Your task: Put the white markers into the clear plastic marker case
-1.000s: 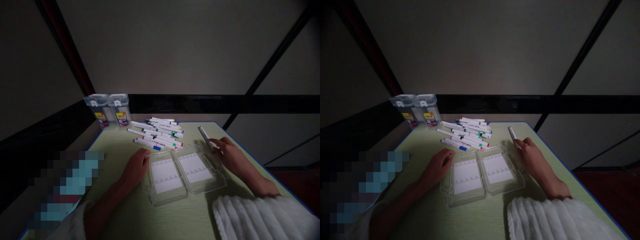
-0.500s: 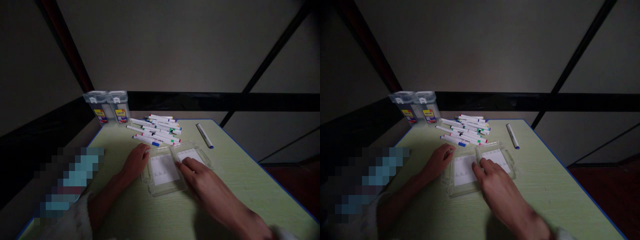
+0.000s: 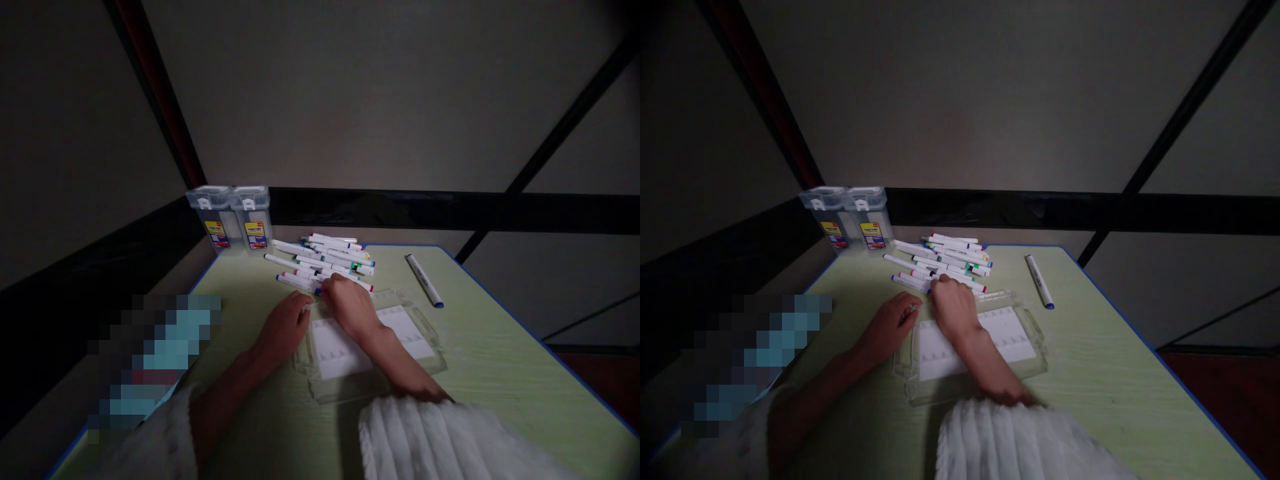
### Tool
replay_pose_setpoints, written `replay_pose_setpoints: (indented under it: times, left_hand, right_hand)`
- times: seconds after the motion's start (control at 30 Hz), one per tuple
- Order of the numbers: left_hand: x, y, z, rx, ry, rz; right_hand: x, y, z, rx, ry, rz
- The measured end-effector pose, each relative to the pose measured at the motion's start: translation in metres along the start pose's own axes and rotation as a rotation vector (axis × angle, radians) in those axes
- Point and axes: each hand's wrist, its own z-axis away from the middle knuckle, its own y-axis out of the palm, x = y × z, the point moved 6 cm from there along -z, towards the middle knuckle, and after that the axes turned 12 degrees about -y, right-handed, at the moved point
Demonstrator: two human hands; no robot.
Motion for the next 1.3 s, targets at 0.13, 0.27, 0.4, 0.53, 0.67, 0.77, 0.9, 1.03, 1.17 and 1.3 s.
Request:
replay_pose_setpoints:
  times: [0.13, 0.27, 0.4, 0.53, 0.67, 0.77, 0.9, 1.03, 1.17, 1.3]
  left_hand:
    - [0.0, 0.0, 0.001, -0.002, 0.004, 0.004]
    - [-0.001, 0.0, 0.002, 0.012, 0.004, -0.003]
    - [-0.002, 0.0, 0.001, 0.019, -0.011, -0.003]
    - [-0.002, 0.0, 0.001, 0.014, -0.005, 0.004]
    - [-0.002, 0.0, 0.001, 0.011, -0.001, 0.01]
    - [-0.003, 0.0, 0.002, 0.022, -0.002, 0.013]
    - [-0.003, -0.001, 0.003, 0.024, 0.007, 0.032]
    - [0.001, -0.001, 0.001, 0.018, -0.018, 0.07]
    - [0.005, -0.002, -0.002, 0.006, -0.043, 0.119]
    - [0.007, -0.005, -0.003, -0.001, -0.047, 0.167]
  right_hand:
    - [-0.002, 0.007, -0.014, 0.012, 0.047, -0.028]
    - [-0.004, 0.013, -0.018, 0.022, 0.078, -0.049]
    - [-0.006, 0.016, -0.018, 0.022, 0.097, -0.048]
    - [-0.006, 0.017, -0.019, 0.042, 0.098, -0.041]
    - [-0.001, 0.018, -0.02, 0.055, 0.072, -0.017]
    - [0.002, 0.013, -0.016, 0.046, 0.065, 0.01]
    - [0.001, -0.003, 0.002, 0.017, 0.056, 0.02]
    - [-0.009, -0.015, 0.038, 0.026, 0.028, -0.038]
    - [-0.026, -0.02, 0.075, 0.017, -0.055, -0.403]
    - [-0.047, -0.031, 0.088, -0.073, -0.035, -0.693]
